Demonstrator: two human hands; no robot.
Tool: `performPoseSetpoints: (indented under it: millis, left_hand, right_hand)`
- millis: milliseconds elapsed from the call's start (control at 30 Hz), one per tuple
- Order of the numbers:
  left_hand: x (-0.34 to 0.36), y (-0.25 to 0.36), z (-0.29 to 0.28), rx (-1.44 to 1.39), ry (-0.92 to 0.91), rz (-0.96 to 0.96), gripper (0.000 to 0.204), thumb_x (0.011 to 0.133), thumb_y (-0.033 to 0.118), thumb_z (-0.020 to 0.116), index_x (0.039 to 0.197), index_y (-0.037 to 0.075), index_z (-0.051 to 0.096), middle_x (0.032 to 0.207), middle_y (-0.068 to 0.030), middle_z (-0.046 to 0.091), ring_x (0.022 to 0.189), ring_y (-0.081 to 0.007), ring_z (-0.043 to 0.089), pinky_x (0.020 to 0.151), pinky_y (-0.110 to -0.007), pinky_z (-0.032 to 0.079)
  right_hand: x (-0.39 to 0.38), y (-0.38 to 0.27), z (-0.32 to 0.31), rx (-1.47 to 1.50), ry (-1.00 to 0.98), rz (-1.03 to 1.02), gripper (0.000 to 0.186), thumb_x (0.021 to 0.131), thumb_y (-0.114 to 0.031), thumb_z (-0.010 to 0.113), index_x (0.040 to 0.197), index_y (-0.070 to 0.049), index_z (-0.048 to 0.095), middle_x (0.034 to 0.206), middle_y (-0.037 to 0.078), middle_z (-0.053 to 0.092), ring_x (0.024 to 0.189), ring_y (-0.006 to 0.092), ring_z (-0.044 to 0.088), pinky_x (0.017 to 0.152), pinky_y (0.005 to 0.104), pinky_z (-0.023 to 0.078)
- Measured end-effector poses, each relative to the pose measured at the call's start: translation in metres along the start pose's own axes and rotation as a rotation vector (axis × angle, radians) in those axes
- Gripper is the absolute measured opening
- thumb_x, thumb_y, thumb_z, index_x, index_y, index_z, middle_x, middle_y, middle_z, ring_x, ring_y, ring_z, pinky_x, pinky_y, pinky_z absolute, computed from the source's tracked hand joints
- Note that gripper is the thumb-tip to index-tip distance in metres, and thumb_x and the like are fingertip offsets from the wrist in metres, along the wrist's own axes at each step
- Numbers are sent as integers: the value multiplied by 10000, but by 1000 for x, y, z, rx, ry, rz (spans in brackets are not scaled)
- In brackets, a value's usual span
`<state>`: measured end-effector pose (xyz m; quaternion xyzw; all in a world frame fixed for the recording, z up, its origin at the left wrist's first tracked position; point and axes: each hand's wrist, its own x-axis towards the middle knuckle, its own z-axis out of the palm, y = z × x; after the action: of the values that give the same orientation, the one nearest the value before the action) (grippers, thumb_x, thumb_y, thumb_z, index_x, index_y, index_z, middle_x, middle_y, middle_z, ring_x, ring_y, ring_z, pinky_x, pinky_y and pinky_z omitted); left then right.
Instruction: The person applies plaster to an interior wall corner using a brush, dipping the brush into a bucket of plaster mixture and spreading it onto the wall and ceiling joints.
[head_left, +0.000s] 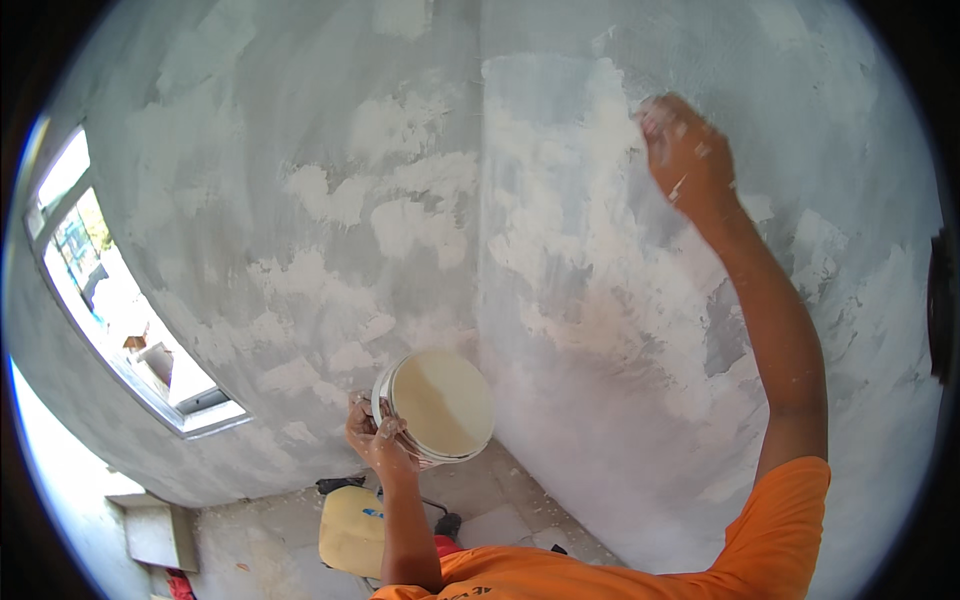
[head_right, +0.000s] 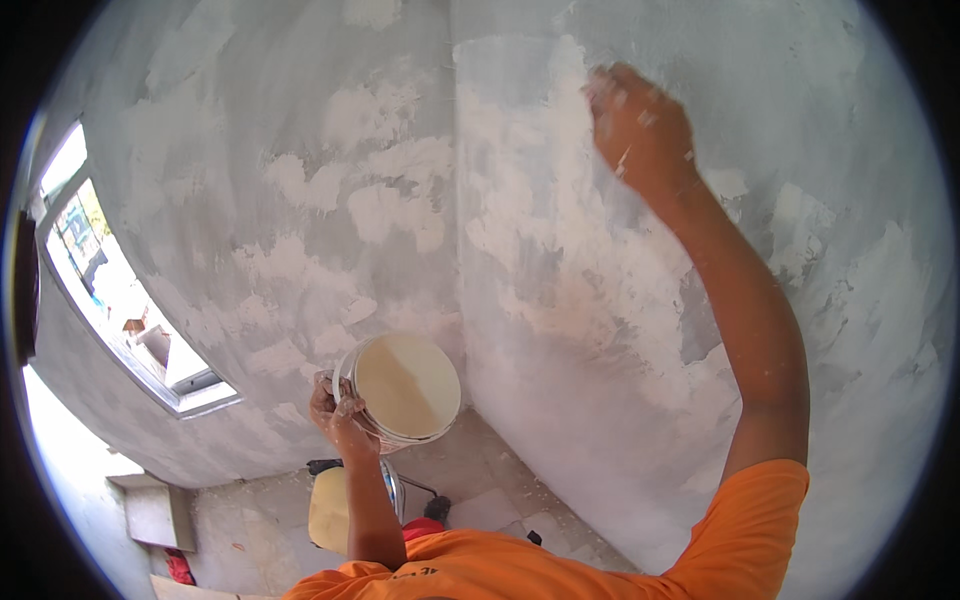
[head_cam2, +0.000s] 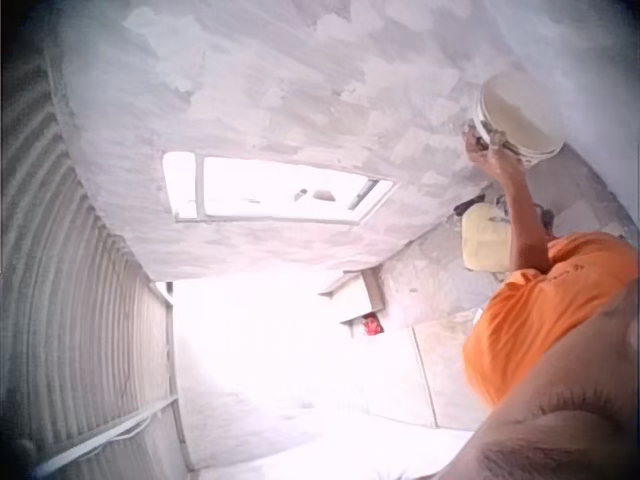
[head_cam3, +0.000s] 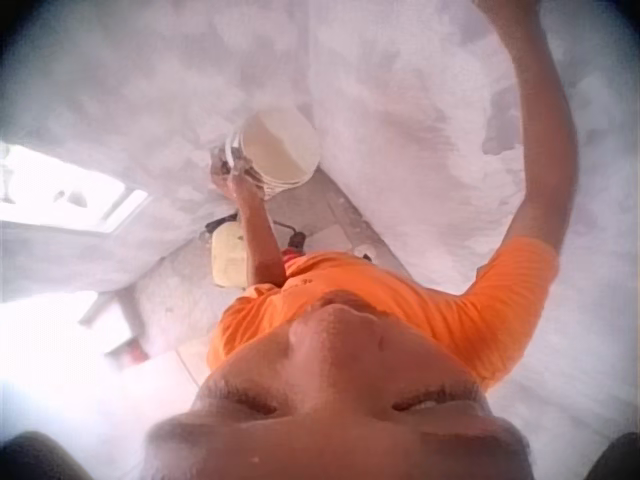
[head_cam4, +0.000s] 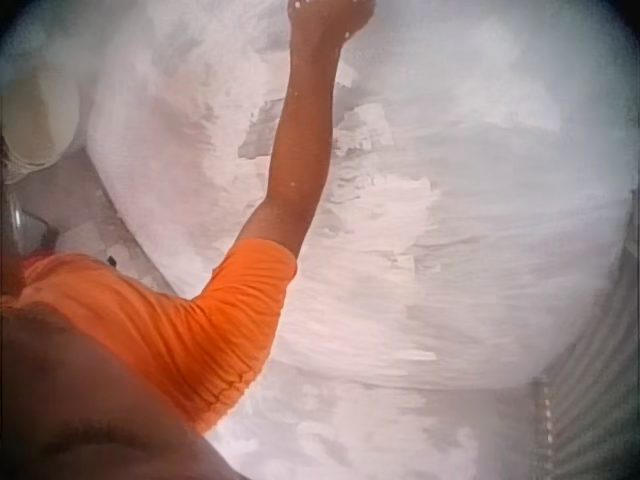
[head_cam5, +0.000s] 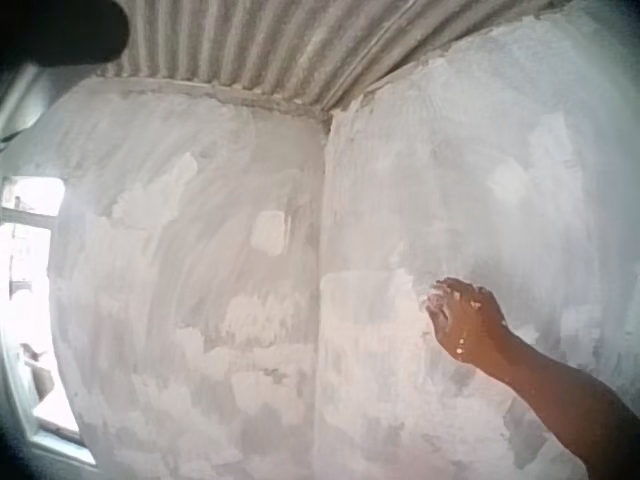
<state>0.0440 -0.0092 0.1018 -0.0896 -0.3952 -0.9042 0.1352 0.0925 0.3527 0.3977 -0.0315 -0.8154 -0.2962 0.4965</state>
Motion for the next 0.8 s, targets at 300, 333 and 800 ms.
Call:
performPoseSetpoints:
  millis: [300,333,800]
  left_hand:
    - [3,1,13,-178,-61,-57,186,621,-73,517,729,62,449,795,-13,458,708,-99,504,602,-186,463]
    - [3,0,8,-165,-73,-61,185,626,-72,519,734,62,451,790,-13,462,721,-97,514,602,-182,468]
    - [11,-1,-3,-168,-135,-3,247,581,-112,480,741,70,433,771,-15,466,685,-113,496,607,-214,457]
  right_hand:
    - [-117,-80,45,-26,-630,-393,246,920,-158,561,1087,-3,653,1013,223,671,959,336,675,815,422,563]
    - [-84,-76,29,232,-732,-210,245,942,-170,544,1088,-4,649,974,221,675,946,348,672,824,436,556]
    - [-116,-32,61,-326,-259,-594,352,850,-191,660,1069,85,654,1141,290,645,986,354,679,739,363,605]
